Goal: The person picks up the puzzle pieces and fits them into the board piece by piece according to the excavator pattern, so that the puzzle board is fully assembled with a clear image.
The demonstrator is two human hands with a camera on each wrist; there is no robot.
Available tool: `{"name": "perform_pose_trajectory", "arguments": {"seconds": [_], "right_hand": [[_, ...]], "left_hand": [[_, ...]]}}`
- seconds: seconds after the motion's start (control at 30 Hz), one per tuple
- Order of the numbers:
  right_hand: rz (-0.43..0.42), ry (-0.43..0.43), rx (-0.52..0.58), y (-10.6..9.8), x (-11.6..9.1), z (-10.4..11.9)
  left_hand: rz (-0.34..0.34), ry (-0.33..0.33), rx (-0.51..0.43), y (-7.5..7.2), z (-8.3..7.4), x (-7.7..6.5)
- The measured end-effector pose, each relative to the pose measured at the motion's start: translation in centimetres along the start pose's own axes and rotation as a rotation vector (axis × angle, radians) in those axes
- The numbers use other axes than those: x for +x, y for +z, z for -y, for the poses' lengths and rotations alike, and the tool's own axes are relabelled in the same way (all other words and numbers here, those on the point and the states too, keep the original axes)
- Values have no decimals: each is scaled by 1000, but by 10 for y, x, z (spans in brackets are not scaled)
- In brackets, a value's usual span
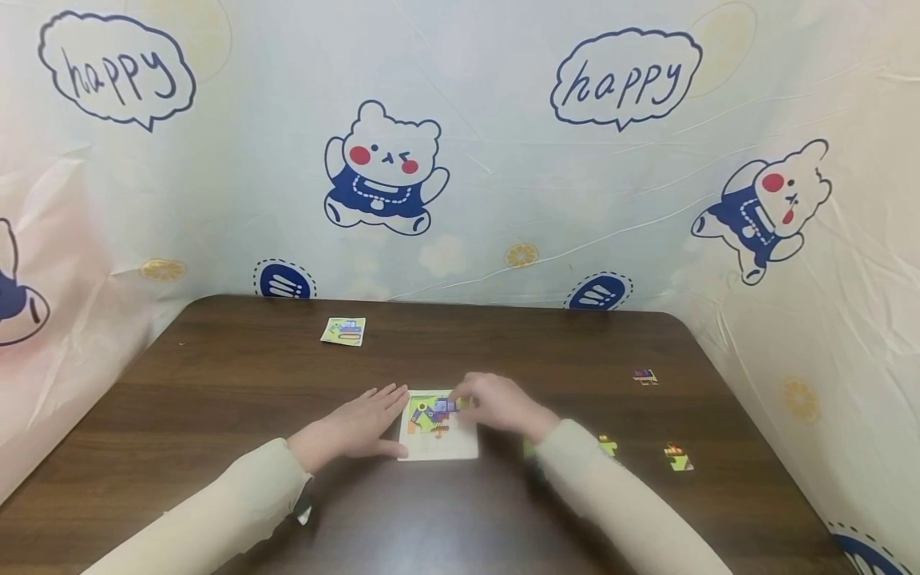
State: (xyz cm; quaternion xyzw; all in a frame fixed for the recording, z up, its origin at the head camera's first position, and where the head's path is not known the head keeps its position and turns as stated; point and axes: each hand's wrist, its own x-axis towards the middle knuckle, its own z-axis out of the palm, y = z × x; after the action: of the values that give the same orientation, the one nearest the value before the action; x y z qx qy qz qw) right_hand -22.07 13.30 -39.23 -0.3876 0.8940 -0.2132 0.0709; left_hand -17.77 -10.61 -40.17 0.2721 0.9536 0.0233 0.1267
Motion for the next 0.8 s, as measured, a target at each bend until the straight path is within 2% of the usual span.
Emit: {"name": "perform_pose_trajectory", "arguments": {"seconds": [0.17, 0.37, 0.57, 0.8], "right_hand": [[-83, 84, 39, -19, -9, -15], [-193, 142, 85, -46, -26, -41], [-306, 198, 82, -74, -48, -66], [-374, 334, 28, -103, -79, -94]], "left_hand": [[0, -7, -1, 1, 1, 0], [-5, -2, -1, 1, 1, 0], [-3, -4, -7, 1, 2, 0], [-6, 1, -11, 1, 2, -1]]}}
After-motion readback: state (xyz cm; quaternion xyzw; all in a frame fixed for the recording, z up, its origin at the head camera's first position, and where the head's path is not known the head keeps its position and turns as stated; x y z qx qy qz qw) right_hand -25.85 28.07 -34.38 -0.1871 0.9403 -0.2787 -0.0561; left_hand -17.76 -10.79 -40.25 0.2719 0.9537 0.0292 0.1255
